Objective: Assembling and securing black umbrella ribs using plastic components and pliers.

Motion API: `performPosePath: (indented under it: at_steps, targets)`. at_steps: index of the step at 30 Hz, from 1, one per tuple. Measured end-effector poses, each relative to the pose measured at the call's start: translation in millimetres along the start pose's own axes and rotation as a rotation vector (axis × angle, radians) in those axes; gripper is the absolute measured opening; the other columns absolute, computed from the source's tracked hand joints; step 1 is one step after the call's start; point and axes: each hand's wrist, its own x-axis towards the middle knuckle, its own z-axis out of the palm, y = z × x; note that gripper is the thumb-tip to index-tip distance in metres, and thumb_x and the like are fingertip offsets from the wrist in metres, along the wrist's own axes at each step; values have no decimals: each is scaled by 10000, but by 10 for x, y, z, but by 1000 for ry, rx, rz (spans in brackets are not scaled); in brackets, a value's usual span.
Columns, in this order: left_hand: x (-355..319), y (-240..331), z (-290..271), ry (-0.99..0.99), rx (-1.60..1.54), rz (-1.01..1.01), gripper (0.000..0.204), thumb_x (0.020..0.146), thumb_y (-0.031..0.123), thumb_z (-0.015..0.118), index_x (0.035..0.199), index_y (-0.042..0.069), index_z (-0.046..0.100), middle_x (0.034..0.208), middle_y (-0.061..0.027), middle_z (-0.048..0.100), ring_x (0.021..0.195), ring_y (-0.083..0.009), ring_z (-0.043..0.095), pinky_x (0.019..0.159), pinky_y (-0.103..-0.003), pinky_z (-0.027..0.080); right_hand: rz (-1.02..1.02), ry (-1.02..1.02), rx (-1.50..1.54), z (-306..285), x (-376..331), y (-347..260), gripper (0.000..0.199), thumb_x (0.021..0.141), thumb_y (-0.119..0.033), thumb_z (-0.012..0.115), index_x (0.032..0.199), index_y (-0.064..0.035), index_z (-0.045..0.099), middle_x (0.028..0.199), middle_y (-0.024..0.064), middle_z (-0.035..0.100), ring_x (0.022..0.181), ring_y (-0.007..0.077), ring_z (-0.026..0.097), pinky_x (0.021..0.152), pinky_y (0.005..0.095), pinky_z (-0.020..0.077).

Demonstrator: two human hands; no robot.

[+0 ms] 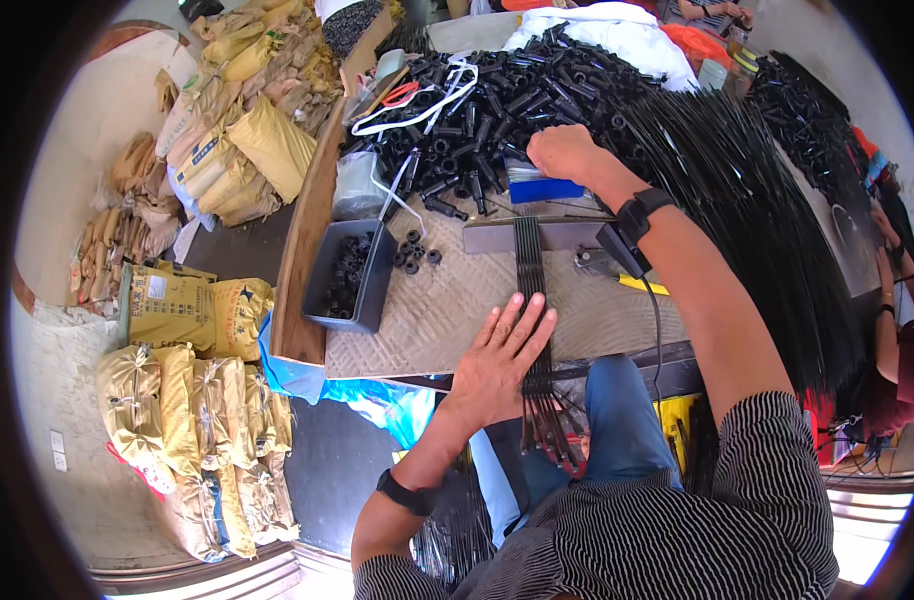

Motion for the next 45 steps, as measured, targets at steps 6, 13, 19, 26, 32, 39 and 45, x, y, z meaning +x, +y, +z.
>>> performPosePath:
  at_steps: [6,13,19,26,32,39,45]
  targets:
    - [4,2,-9,-61,28,-15,951,661,545,602,1362,22,232,1425,-125,227,1316,-286,213,1071,-382,176,-49,90,44,11,-35,98,119,723,-128,515,725,-94,629,778,107,633,746,301,621,603,425,487]
    - [-83,65,-38,-71,-55,-28,927,660,494,644,1352,15,256,1419,-124,243,1311,-284,234,1055,-383,222,-209,147,345,51,-737,-67,114,783,-103,523,873,-111,593,836,94,605,796,298,594,661,419,470]
    - [-60,68,-13,-30,-64,-18,930,651,536,637,1334,5,297,1397,-140,286,1294,-305,267,1039,-405,249,-281,158,459,287,-897,87,188,782,-66,540,923,-157,625,829,114,604,805,308,579,669,426,437]
    - [-70,81,-9,-6,-78,-21,925,651,553,627,1324,0,318,1388,-147,302,1296,-307,264,1032,-417,258,-249,132,421,228,-953,74,193,774,-59,554,927,-160,616,784,95,561,778,307,572,654,429,431]
    - [-66,66,-16,-18,-74,-11,930,646,553,629,1324,-2,318,1389,-148,302,1294,-310,268,1030,-424,261,-215,105,418,192,-940,15,163,795,-90,546,919,-169,615,794,81,563,778,300,572,646,423,429]
    - [-77,61,-16,-21,-89,-15,928,650,549,629,1325,-3,314,1393,-147,294,1298,-311,260,1033,-423,255,-207,105,380,162,-905,-77,162,804,-110,535,924,-183,614,829,74,593,821,271,584,676,413,430]
    - [-74,64,-10,-21,-83,-18,926,661,540,631,1332,-4,297,1402,-143,279,1300,-313,254,1037,-420,249,-182,116,348,149,-927,-88,84,805,-131,541,859,-154,601,825,68,590,802,267,587,651,409,428]
